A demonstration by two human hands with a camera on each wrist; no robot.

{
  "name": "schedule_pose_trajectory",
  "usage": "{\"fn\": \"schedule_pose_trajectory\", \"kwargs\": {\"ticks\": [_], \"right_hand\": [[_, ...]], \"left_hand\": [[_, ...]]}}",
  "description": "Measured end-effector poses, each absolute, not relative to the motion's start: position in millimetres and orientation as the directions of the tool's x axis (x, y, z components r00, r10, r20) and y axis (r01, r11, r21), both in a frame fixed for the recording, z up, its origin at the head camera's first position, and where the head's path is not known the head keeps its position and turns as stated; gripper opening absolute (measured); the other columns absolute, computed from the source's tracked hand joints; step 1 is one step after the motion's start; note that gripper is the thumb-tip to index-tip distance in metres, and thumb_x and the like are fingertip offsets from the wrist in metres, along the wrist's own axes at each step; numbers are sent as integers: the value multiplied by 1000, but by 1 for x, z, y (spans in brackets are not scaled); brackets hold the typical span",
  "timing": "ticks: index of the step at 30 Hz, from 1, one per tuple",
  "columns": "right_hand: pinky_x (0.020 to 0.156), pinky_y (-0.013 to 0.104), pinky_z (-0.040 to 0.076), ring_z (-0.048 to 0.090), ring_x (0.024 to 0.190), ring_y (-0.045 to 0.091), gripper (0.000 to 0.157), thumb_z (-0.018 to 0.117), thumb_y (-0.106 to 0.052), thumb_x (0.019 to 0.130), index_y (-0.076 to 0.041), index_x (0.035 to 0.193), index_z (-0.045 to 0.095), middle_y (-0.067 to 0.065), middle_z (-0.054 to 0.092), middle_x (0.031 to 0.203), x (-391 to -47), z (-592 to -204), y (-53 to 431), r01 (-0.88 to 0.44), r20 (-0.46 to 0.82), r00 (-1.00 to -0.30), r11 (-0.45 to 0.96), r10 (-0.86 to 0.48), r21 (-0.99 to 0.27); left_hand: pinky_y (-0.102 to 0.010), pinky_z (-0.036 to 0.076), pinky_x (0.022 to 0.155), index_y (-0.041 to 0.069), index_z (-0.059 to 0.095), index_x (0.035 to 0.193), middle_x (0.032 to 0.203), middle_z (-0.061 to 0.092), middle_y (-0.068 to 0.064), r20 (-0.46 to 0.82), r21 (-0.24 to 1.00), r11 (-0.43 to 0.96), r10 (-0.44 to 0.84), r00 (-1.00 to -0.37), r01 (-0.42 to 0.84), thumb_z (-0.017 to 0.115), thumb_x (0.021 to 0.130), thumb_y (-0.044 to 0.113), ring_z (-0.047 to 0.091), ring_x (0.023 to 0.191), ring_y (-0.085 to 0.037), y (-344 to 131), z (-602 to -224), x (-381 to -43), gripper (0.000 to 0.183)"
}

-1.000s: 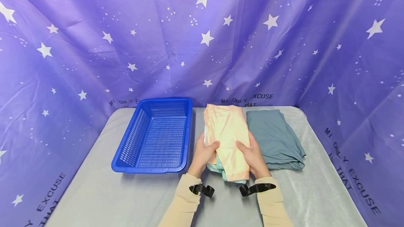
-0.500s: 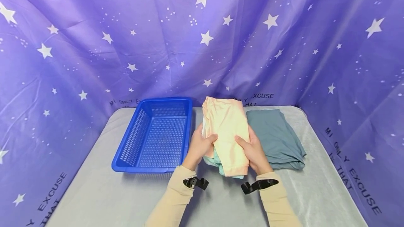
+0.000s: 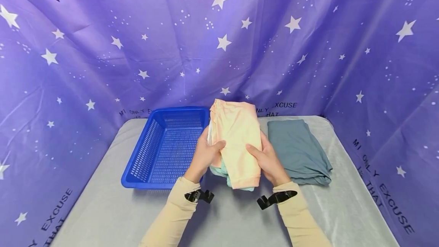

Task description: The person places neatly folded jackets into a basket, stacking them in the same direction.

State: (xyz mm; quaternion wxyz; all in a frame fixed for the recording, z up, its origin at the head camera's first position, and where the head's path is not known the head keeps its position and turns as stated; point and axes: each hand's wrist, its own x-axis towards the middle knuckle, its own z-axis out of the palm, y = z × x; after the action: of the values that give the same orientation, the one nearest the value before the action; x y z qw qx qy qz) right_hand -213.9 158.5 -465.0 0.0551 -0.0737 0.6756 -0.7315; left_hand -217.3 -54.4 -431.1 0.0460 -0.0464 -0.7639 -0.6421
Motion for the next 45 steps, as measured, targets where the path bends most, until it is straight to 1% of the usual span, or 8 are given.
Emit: {"fn": "schedule_pose_trajectory", "kwargs": {"ticks": [5,13,17,23,29,36,39,45], "right_hand": [[89,26,58,65,111,7,75,60,-19,104,-21,165,16,17,42,152,-217,-458,151,-50,72,-971,-99,-230,-994],[90,26,58,64,115,8,73,60,-16,104,-18,164,18,20,43,151,-221,-446,138,-106,134,-945,-110,-299,-988],[90,25,58,61,117,7,75,59,-11,103,-15,165,16,21,39,155,-223,-439,130,-107,142,-936,-124,-323,-987],[96,20,54,51,129,9,78,57,-5,102,-13,165,12,18,31,163,-226,-433,116,-102,148,-921,-143,-361,-984],[98,19,52,46,136,17,79,56,-5,102,-13,166,10,17,28,166,-227,-430,105,-106,151,-910,-137,-385,-985],[101,19,50,38,146,28,76,56,-4,103,-15,166,13,14,29,166,-230,-427,87,-94,138,-903,-128,-408,-987],[102,20,50,37,148,28,77,56,-6,103,-16,166,13,13,30,167,-233,-427,79,-89,129,-896,-114,-424,-989],[100,30,54,44,143,29,80,57,-9,104,-24,166,9,11,32,166,-237,-428,63,-41,82,-883,-99,-462,-994]], "left_hand": [[-47,40,118,19,34,161,160,44,-6,179,965,195,11,-984,178,70,87,6,46,144,-25,-67,-421,-219,84],[-48,43,115,19,35,160,158,47,-8,200,955,221,8,-980,197,70,86,4,51,139,-28,-89,-410,-223,83],[-50,44,114,20,36,160,157,48,-8,213,952,226,2,-977,208,71,86,4,52,138,-29,-99,-407,-221,83],[-52,43,114,18,36,159,156,48,-10,232,956,185,6,-973,229,70,86,0,51,138,-30,-117,-404,-219,82],[-50,45,113,18,36,159,154,49,-10,228,957,184,4,-974,225,69,86,-2,53,135,-29,-132,-401,-217,83],[-49,47,109,16,35,159,151,51,-12,200,967,158,2,-980,198,67,87,-4,55,132,-31,-152,-398,-216,82],[-49,47,109,16,35,159,151,51,-12,185,970,160,-7,-983,182,67,87,-4,54,132,-31,-161,-398,-216,81],[-52,45,112,15,36,158,151,50,-14,159,964,219,-32,-987,149,68,88,-4,53,133,-32,-179,-399,-219,79]]}}
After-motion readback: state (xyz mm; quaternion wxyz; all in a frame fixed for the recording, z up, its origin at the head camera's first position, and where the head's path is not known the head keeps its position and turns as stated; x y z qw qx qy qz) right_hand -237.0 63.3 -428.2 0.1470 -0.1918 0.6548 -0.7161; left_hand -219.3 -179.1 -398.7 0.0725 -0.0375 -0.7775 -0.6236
